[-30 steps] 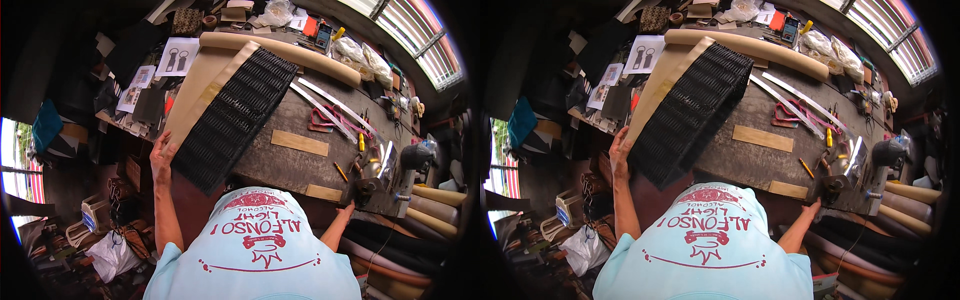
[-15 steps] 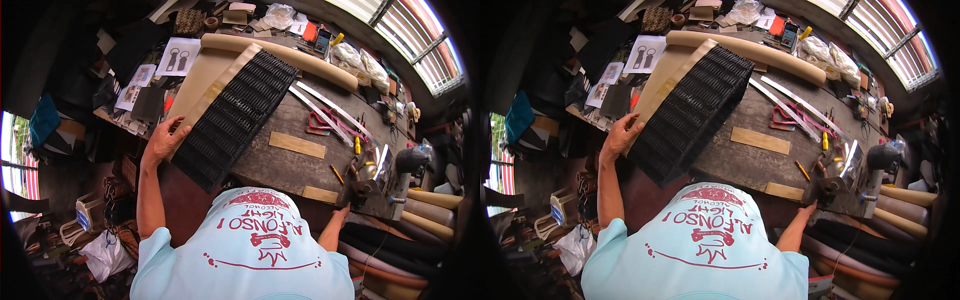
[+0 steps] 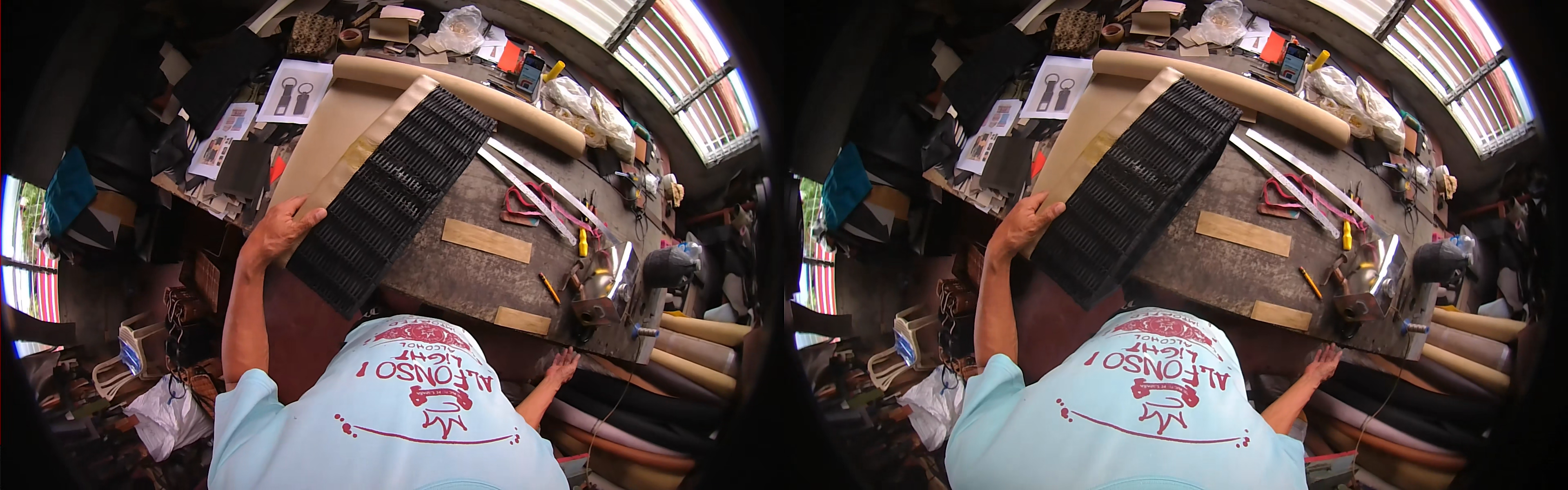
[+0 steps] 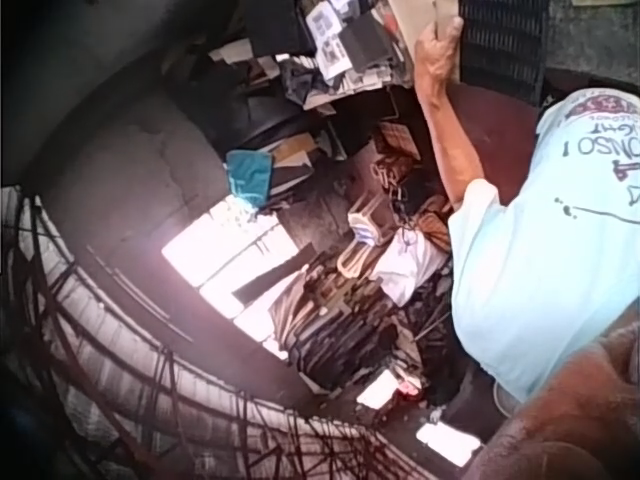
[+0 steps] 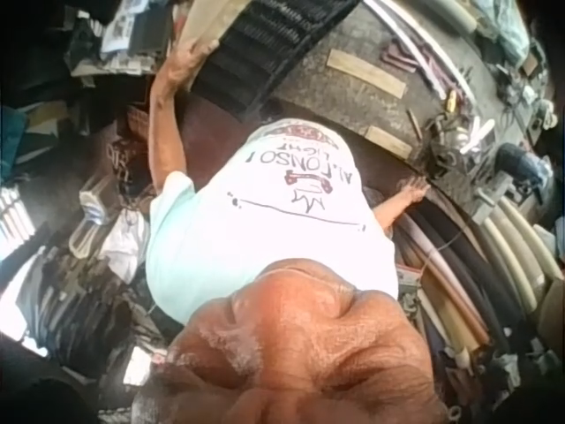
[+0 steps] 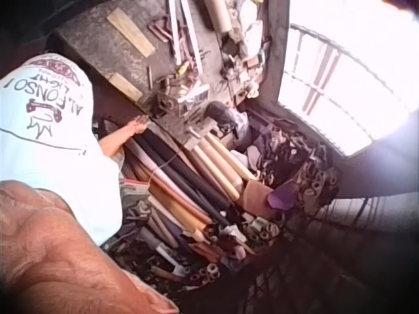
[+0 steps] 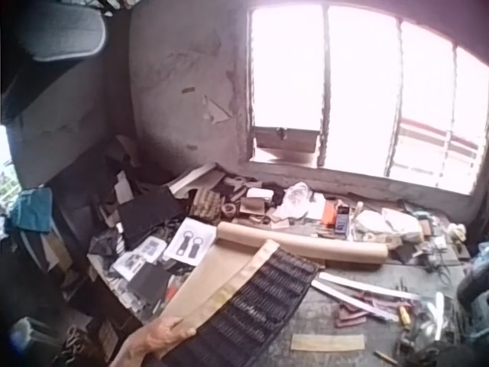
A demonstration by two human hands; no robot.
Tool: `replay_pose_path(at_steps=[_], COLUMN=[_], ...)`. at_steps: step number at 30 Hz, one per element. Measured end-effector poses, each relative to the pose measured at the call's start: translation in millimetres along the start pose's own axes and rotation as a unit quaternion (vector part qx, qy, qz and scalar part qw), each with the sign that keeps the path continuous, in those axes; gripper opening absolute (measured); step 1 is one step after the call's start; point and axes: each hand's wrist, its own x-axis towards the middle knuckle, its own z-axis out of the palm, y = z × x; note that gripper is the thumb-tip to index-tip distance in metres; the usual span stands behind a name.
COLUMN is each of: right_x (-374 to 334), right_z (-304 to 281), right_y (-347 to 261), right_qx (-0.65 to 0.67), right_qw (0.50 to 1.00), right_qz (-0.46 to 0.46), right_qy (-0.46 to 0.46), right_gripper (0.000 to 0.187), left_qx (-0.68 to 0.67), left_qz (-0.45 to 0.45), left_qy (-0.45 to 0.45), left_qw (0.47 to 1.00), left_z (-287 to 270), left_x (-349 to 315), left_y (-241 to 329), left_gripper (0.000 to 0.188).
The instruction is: Applying and inspecting leather trim on a woven basket in a workshop.
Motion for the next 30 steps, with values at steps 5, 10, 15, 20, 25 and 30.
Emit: replay_pose_path(at_steps=[5,10,15,20,25,30], right_x=[41.3,30.2,-41.7,-54.2,-178.9,-265.3], right_z=[-18.5,14.9,26.3,53.5,165.5,223.7], right_y=[29.3,33.3,0.1,-0.8,22.5,62.3], right_qx=[-0.115,-0.117,-0.192,-0.332,-0.399,-0.457], right_qw=[0.978,0.974,0.981,0.924,0.844,0.597], right_qz=[0.147,0.195,-0.008,-0.185,-0.262,-0.428], right_qy=[0.093,0.018,-0.039,0.036,-0.246,-0.502], right_gripper=[0.090,0.113,0.095,0.049,0.030,0.018], left_qx=[0.013,0.016,-0.008,-0.029,-0.037,0.049], left_qz=[0.038,0.075,0.077,0.072,0.060,0.063], left_qy=[0.014,0.038,0.030,0.019,-0.013,-0.055], left_qw=[0.999,0.996,0.997,0.997,0.997,0.995], left_z=[-1.0,4.6,3.6,-0.2,-2.4,-4.8], left_x=[4.5,5.0,5.0,4.6,6.4,16.1], left_y=[-3.1,-6.5,-10.3,-8.7,-10.4,-21.4], left_gripper=[0.073,0.069,0.066,0.066,0.071,0.087])
